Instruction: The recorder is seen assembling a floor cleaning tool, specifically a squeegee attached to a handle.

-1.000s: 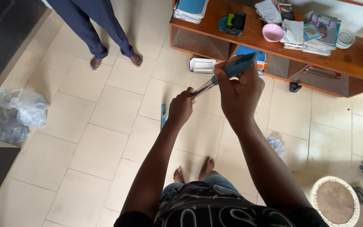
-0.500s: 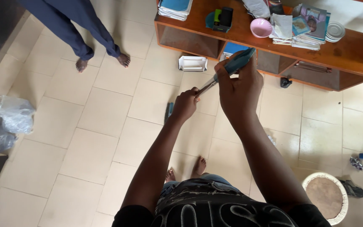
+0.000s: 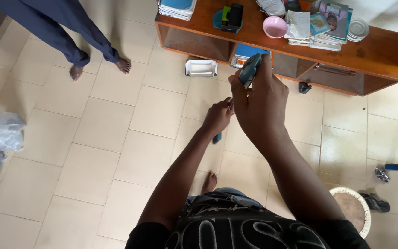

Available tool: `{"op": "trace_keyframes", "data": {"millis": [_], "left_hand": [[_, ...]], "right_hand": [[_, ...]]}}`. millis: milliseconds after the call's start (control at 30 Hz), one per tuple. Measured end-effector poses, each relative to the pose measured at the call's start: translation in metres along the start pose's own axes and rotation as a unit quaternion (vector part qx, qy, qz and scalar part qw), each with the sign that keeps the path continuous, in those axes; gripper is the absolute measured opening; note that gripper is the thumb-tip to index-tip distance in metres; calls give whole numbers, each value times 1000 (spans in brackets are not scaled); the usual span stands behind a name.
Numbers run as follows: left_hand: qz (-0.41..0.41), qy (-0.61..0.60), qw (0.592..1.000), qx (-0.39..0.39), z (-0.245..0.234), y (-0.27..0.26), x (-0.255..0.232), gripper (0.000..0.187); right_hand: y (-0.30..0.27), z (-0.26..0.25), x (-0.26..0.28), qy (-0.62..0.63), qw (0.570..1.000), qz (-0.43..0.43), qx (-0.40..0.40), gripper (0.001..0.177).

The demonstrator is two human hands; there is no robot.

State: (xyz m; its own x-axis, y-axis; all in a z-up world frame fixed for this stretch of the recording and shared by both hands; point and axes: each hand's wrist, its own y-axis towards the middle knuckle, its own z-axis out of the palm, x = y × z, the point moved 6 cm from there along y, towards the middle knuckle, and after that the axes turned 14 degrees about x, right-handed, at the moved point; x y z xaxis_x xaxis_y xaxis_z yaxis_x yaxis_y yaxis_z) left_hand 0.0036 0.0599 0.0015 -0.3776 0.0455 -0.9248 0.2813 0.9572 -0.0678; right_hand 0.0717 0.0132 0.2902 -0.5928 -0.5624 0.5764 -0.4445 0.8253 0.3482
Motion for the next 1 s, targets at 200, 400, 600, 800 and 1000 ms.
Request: {"op": "trace_keyframes", "data": {"millis": [200,400,600,800,1000], "left_hand": [[-63,6,997,40,12,13,-29,44],[-25,29,998,44,13,21,-45,40],[-21,80,996,24,-4,18,-59,12],[-42,147,988,-8,-27,18,-51,9],[-56,210,975,-44,-43,32,-10,10]], "right_hand": [[0,-8,-21,-62,998,-9,11,32],[0,-39,-7,-44,998,-46,5,38],[-4,-64,-12,34,996,-83,-17,32],[-7,-63,-42,124,987,-92,-48,25],[-2,-34,-84,211,972,-72,-74,27]]}}
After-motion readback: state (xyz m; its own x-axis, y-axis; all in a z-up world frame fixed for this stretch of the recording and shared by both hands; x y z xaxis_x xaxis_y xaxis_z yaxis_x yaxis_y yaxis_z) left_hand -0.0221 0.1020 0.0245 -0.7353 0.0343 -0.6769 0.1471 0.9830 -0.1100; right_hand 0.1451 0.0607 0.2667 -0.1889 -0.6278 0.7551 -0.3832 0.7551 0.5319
